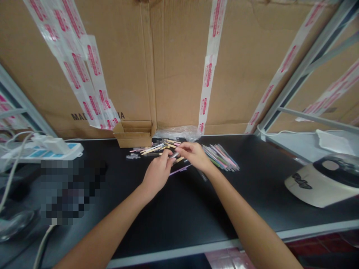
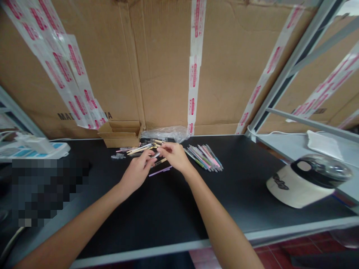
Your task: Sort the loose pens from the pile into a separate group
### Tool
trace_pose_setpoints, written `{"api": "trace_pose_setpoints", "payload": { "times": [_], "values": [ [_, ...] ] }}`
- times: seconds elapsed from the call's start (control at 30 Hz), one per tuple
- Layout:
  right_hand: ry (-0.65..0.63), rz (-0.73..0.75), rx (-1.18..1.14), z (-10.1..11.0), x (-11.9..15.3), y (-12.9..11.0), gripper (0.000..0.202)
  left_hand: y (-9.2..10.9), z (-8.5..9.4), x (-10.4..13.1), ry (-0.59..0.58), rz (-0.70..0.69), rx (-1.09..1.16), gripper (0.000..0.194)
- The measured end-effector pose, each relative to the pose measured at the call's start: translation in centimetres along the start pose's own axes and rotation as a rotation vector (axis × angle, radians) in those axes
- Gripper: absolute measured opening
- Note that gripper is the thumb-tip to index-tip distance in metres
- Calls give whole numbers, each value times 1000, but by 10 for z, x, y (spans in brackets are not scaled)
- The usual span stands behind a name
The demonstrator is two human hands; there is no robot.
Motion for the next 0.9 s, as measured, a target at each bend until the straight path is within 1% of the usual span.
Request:
{"api": "trace_pose_setpoints", "payload": {
  "times": [0.1,0.17,0.27,0.4,0.5,0.67,0.73,0.83,0.9],
  "values": [
    [-123,-43,-75,-1,-1,3,27,1,-2,-1,-25,-1,7,20],
    [-162,-27,-80,-1,0,0,27,2,-2,-2,-39,-10,-14,23],
    [-126,37,18,2,4,-8,26,11,0,-3,-60,-80,-120,28],
    [-36,76,238,2,7,-13,40,25,2,-5,-94,-208,-319,33],
    [-51,45,247,-2,6,-8,45,30,2,-5,-131,-265,-432,34],
    [-134,-96,203,-10,3,8,53,31,-3,-5,-203,-320,-518,28],
    [-178,-104,148,-11,5,6,49,29,-4,-6,-213,-305,-514,28],
    [-214,-21,20,-6,9,-8,31,27,-1,-7,-188,-275,-464,29],
    [-209,38,-7,0,11,-16,26,27,1,-7,-167,-258,-414,30]
  ]
}}
Point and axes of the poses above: each hand's wrist, its own x-axis away from the middle knuckle, its own z-axis out of the back of the hand, y = z × x, the point moved 9 cm from there along -x, towards the middle knuckle, and after that the axes turned 15 degrees about -z, right-handed, at the moved point
